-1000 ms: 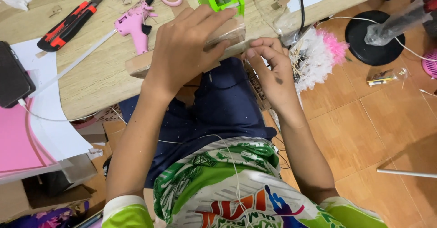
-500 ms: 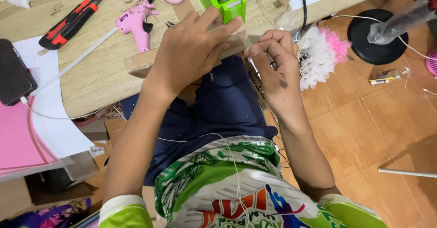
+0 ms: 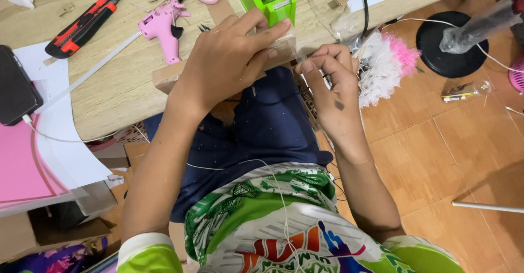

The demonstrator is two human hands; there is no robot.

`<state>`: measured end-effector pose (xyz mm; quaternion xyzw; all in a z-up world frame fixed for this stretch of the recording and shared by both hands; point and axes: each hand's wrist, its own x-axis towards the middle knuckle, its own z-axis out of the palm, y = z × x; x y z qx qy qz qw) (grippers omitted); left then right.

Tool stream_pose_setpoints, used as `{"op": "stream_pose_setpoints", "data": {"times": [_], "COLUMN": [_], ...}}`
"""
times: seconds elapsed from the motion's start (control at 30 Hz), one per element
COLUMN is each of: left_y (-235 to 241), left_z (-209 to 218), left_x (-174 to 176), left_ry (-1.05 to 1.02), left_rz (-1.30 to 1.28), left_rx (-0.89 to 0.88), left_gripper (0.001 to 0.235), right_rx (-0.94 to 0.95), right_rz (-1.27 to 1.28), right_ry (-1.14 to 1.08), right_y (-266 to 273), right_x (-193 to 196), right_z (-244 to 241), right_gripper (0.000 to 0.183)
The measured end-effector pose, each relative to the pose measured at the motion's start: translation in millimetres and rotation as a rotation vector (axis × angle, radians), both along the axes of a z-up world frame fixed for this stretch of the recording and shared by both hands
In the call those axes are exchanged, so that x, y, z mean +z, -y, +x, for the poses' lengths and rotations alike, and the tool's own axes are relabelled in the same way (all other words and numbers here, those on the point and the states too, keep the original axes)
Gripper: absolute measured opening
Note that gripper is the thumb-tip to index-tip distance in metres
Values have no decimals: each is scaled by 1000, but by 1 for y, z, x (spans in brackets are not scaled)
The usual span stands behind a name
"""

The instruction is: The person assembles a rectangular cardboard box by folding flaps and securing them with clear packing tape. They repeatedly rotate the box, apply tape to edges, and press the tape down to seal the seams.

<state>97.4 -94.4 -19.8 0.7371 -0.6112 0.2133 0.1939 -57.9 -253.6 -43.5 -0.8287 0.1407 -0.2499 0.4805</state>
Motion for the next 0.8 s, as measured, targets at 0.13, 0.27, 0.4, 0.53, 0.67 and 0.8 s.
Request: {"op": "stream_pose_setpoints", "data": {"times": [0.13, 0.27, 0.4, 0.53, 0.67, 0.8], "left_y": [1, 0, 0, 2, 2, 4], "left_z": [3, 7, 9, 8, 5, 4], "left_x": [-2, -3, -2, -3, -4, -7], "left_ry": [-51, -175, -297, -317, -297, -234], "left_rz": [7, 7, 29, 37, 36, 17], "left_rx": [-21, -88, -152, -159, -101, -73], "left_gripper": [37, 41, 43, 43, 40, 38], "right_rx": [-14, -61, -118, -169, -151, -136], "right_rz": [-35, -81, -191, -237, -215, -200], "right_ry": [9, -28, -35, 12, -49, -106], "right_y": [-4, -9, -9, -7, 0, 1], "right_x": [1, -2, -10, -27, -38, -31], "right_z": [-1, 1, 4, 12, 18, 17], "right_gripper": [24, 26, 20, 23, 30, 38]}}
